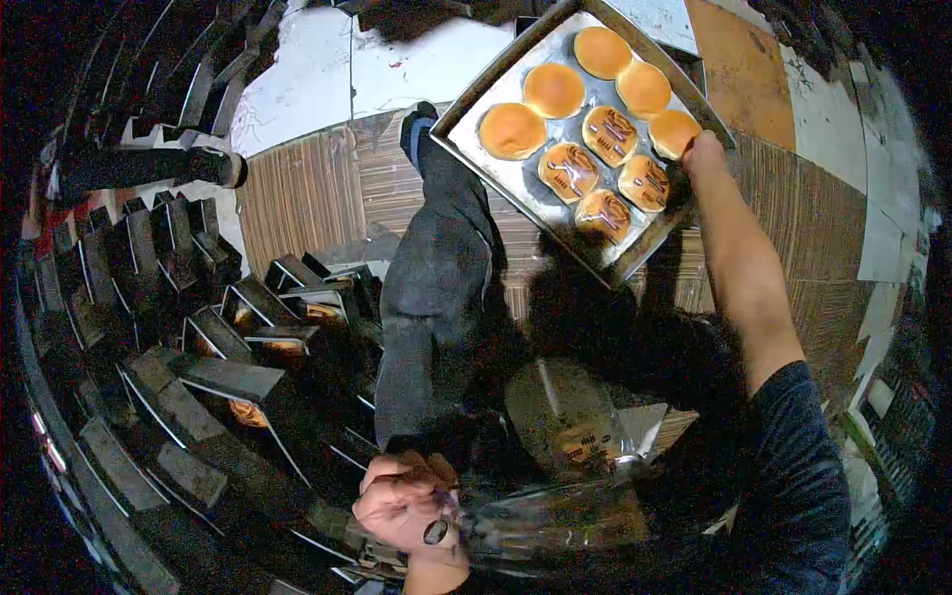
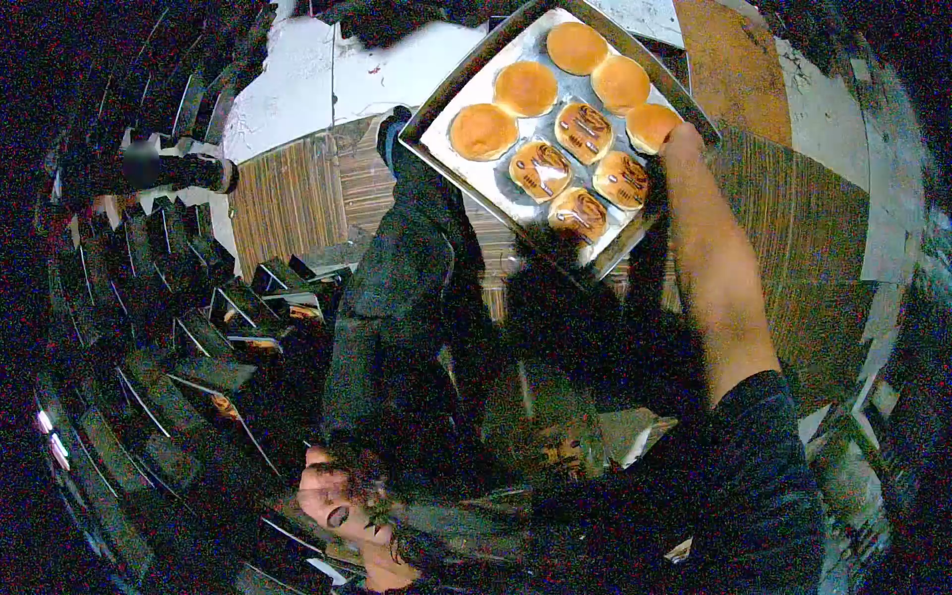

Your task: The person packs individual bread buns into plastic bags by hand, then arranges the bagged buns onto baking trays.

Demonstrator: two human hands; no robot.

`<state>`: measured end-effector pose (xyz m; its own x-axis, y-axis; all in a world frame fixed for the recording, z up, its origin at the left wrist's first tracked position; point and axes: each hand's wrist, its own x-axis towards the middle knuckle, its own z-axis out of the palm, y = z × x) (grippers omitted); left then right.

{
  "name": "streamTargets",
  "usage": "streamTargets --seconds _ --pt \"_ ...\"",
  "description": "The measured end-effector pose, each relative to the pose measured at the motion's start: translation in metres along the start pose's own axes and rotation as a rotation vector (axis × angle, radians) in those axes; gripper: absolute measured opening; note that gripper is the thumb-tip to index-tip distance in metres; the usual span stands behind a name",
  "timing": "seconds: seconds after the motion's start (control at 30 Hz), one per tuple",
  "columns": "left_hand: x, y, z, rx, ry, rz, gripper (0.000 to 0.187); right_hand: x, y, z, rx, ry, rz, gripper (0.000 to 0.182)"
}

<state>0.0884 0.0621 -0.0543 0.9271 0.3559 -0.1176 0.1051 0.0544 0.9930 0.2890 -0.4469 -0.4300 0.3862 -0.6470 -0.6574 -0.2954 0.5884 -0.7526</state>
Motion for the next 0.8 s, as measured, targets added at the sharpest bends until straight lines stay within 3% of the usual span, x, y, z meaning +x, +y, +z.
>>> streamTargets --seconds 0.07,0.13,0.17,0.2,0.23,0.27,0.33,0.37,0.4,0.47,0.53,0.6,0.63,0.67,0.7,0.73,0.8 --pt "0.002 0.004 0.004 0.070 -0.024 0.022 0.020 0.022 0.014 -0.010 0.093 -0.028 -0.079 0.031" --pt "0.001 0.007 0.005 0.128 -0.037 0.020 0.018 -0.051 0.009 -0.010 0.042 0.008 -0.273 0.033" --pt "0.002 0.009 0.003 0.143 -0.072 0.034 0.020 -0.180 -0.035 0.035 0.114 0.326 -0.172 0.034" --pt "0.001 0.006 0.003 0.106 -0.066 0.005 0.021 -0.166 -0.029 0.012 0.198 0.249 -0.236 0.033" --pt "0.000 0.004 0.002 0.068 -0.059 -0.024 0.023 -0.203 -0.042 0.008 0.226 0.057 -0.320 0.035" --pt "-0.005 0.001 0.003 -0.019 -0.012 -0.106 0.023 -0.246 -0.061 -0.009 0.241 -0.034 -0.194 0.037" --pt "-0.006 0.005 0.011 -0.001 0.030 -0.144 0.019 -0.325 -0.087 -0.044 0.385 -0.484 -0.009 0.040" --pt "-0.008 0.006 0.014 -0.041 0.037 -0.161 0.020 -0.362 -0.100 -0.063 0.584 -0.866 0.215 0.040" --pt "-0.011 0.008 0.016 -0.074 0.039 -0.173 0.020 -0.398 -0.099 -0.077 0.515 -0.834 0.201 0.043" --pt "-0.023 0.008 0.022 0.066 0.024 -0.120 0.021 -0.475 -0.105 -0.098 0.079 -1.108 0.040 0.054" --pt "-0.037 0.006 0.024 0.111 -0.094 0.096 0.023 -0.537 -0.101 -0.112 -0.110 -1.091 0.012 0.054" --pt "-0.053 0.011 0.019 0.071 -0.120 0.132 0.029 -0.585 -0.098 -0.122 -0.176 -1.070 -0.232 0.048" --pt "-0.065 0.031 0.019 -0.160 -0.122 -0.116 0.046 -0.607 -0.103 -0.130 -0.338 -1.008 -0.534 0.047" --pt "-0.077 0.053 0.010 -0.351 -0.297 -0.236 0.062 -0.625 -0.104 -0.137 -0.496 -0.916 -0.830 0.046" --pt "-0.095 0.069 0.016 -0.574 -0.331 -0.309 0.065 -0.635 -0.096 -0.143 -0.573 -0.851 -1.149 0.051" --pt "-0.116 0.081 0.026 -0.799 -0.363 -0.386 0.072 -0.643 -0.092 -0.142 -0.500 -0.966 -1.337 0.058" --pt "-0.142 0.096 0.020 -0.839 -0.441 -0.242 0.073 -0.669 -0.097 -0.140 -0.589 -1.005 -1.619 0.064"
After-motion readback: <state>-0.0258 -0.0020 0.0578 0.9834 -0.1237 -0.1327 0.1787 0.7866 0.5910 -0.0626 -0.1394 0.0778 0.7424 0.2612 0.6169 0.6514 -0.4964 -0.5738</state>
